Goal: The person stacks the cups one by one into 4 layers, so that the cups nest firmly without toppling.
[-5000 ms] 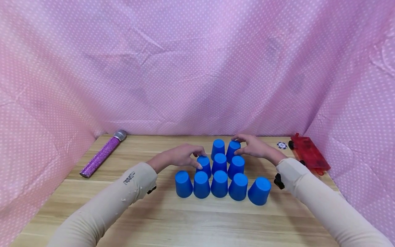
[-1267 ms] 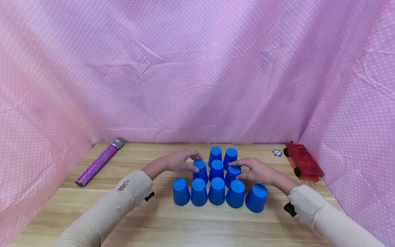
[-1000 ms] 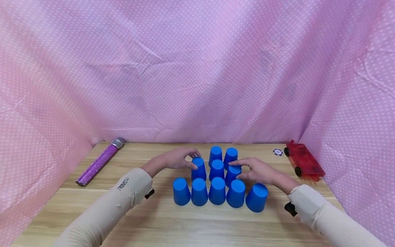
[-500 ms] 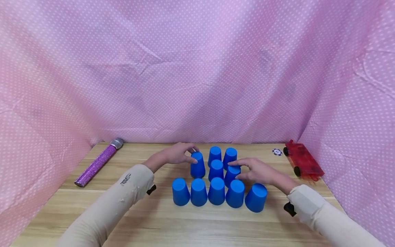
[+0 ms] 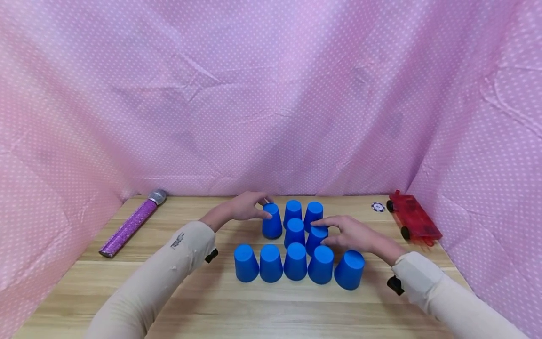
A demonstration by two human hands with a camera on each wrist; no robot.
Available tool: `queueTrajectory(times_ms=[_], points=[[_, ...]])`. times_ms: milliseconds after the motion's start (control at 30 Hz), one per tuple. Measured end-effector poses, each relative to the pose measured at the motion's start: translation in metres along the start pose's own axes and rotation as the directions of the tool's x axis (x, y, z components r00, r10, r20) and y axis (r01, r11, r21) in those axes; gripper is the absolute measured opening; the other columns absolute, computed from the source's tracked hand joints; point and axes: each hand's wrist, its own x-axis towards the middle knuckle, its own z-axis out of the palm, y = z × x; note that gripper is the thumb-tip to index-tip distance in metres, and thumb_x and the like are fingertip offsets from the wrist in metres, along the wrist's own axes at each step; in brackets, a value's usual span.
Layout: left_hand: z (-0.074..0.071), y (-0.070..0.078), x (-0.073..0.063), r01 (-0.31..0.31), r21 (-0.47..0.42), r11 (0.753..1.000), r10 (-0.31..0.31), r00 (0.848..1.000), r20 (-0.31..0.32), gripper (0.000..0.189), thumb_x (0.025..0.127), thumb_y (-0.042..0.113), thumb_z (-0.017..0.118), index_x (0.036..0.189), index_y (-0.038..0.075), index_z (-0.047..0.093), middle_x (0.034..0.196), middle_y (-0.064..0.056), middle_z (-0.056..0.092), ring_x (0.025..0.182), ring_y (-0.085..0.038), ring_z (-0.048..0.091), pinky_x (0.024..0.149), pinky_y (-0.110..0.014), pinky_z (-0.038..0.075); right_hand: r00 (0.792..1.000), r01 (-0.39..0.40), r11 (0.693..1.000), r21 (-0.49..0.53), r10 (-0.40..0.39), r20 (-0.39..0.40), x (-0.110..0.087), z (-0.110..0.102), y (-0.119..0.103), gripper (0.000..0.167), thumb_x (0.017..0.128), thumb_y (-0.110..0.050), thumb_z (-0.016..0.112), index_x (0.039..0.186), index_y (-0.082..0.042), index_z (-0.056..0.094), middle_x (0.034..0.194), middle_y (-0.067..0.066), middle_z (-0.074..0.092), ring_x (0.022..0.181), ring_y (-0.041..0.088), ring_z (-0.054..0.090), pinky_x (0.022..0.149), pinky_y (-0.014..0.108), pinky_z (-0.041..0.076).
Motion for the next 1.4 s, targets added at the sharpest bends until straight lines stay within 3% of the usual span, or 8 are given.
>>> queueTrajectory(times_ms=[867,1400], points=[[0.003,0.002,0.01,0.001,0.0,1.0,-0.001,1.0,-0.005,0.051,0.093,0.039,0.071,0.138,0.018,0.056,0.137,-0.011,0.062,0.132,-0.032,0.055,0.107,-0.05,0.048,1.0,-0.003,1.0,-0.001,0.003,0.004,0.0,-0.001,0.0,0.05,0.093,-0.027,0.072,0.141,-0.027,0.059,0.145,0.008,0.059,0.133,0.038,0.055,0.105,0.065,0.044],[0.004,-0.002,0.012,0.001,0.03,1.0,-0.001,1.0,-0.015,0.053,0.094,0.038,0.071,0.139,0.016,0.055,0.136,-0.011,0.062,0.129,-0.03,0.058,0.102,-0.046,0.052,1.0,-0.018,1.0,0.005,0.018,0.01,0.001,0.0,-0.001,0.05,0.093,-0.027,0.072,0.141,-0.028,0.058,0.145,0.008,0.058,0.133,0.038,0.055,0.105,0.066,0.043]])
